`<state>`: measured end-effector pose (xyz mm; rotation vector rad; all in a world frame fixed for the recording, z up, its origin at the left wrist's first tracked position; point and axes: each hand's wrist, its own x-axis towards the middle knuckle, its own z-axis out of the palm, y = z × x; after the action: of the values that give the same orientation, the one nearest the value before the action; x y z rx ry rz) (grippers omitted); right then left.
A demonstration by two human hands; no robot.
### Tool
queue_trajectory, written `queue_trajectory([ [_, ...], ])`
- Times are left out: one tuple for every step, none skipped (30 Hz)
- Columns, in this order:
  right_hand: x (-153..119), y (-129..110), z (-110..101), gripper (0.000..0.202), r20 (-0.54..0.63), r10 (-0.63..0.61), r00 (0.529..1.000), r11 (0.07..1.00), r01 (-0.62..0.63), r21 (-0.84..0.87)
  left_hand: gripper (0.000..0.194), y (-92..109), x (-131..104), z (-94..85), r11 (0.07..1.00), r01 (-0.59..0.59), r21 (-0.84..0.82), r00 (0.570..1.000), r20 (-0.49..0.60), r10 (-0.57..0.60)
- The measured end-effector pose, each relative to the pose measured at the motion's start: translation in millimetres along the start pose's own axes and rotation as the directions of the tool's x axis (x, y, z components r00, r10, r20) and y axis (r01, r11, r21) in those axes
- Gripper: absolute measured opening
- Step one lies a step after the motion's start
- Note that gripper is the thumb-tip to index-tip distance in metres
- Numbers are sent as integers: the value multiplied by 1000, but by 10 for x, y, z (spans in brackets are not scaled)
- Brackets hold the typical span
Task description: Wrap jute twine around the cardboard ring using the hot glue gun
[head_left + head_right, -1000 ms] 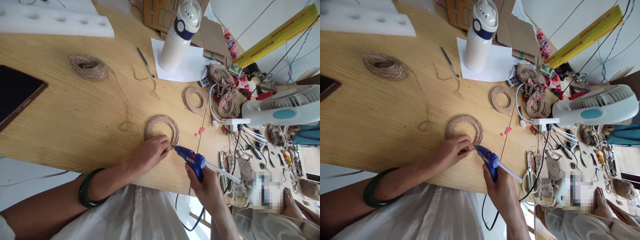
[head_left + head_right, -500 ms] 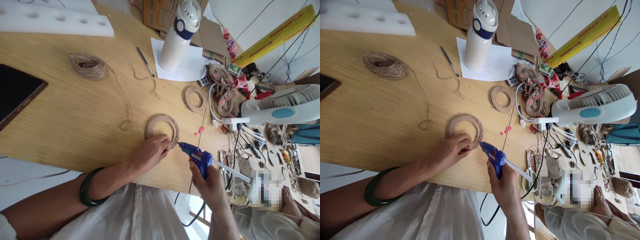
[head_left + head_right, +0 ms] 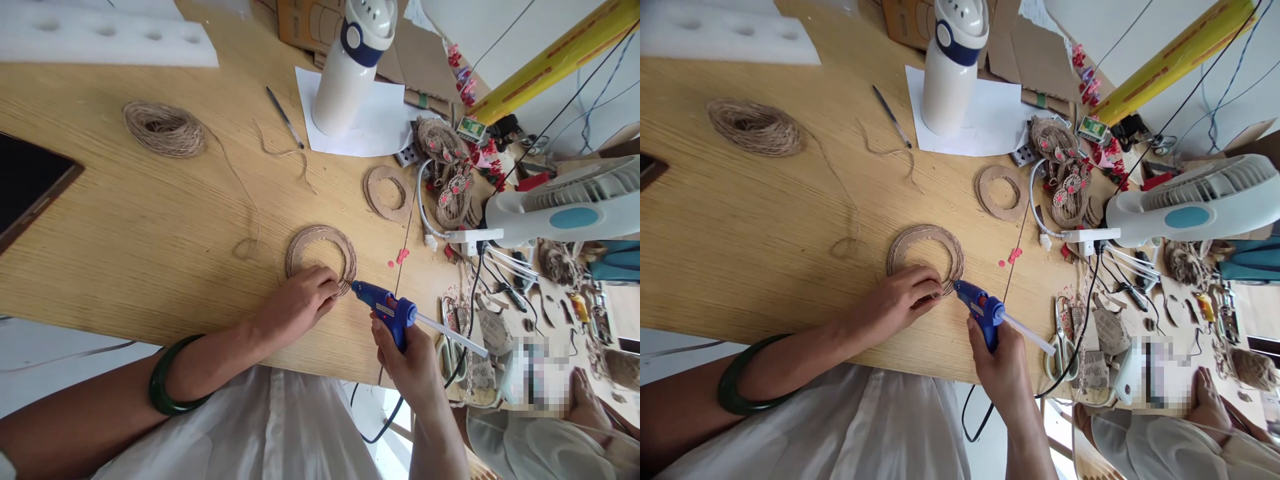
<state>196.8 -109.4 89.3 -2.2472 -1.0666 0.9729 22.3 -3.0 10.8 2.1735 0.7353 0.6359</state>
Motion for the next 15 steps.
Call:
queue_trajectory([
  [-1,-3,3,49,-1,1,1000,1000,-1,-4,6,-1,-2,0,1000,-2,-1,1000,-2,2],
  [-1,-2,4,49,-1,0,1000,1000,0,-8,7,-2,-4,-1,1000,-4,-1,1000,-1,4],
  [-1,2,4,49,-1,-4,1000,1000,4,-11,8,-2,-7,-1,1000,-7,2,1000,3,7],
  [0,10,1,49,1,-10,1000,1000,10,-12,9,0,-9,-3,1000,-13,10,1000,9,13],
  [1,20,-2,49,5,-20,1000,1000,20,-13,10,2,-11,-5,1000,-20,22,1000,17,20],
  [2,33,-7,48,17,-31,999,999,31,-14,11,4,-13,-8,999,-26,37,999,24,25],
  [3,46,-13,48,35,-41,999,999,42,-12,10,6,-14,-10,998,-30,51,999,27,29],
  [4,59,-19,48,53,-48,997,999,48,-6,10,7,-15,-12,998,-33,61,999,27,32],
  [4,71,-25,48,63,-50,997,999,50,2,10,8,-15,-13,997,-35,68,999,26,33],
  [5,81,-31,48,64,-46,997,999,46,12,10,8,-14,-12,997,-36,71,999,24,34],
  [7,90,-37,49,56,-38,998,999,37,23,11,8,-12,-12,997,-36,73,999,22,35],
  [10,99,-42,49,40,-28,999,999,27,30,11,7,-10,-10,996,-39,74,999,21,37],
  [16,107,-46,49,27,-19,999,999,18,32,12,6,-7,-8,996,-42,77,999,20,40],
  [24,117,-49,49,21,-12,1000,1000,11,27,12,5,-4,-5,996,-46,80,999,16,44],
  [35,129,-50,49,23,-8,1000,1000,7,17,12,4,-1,-2,995,-50,83,999,10,49],
])
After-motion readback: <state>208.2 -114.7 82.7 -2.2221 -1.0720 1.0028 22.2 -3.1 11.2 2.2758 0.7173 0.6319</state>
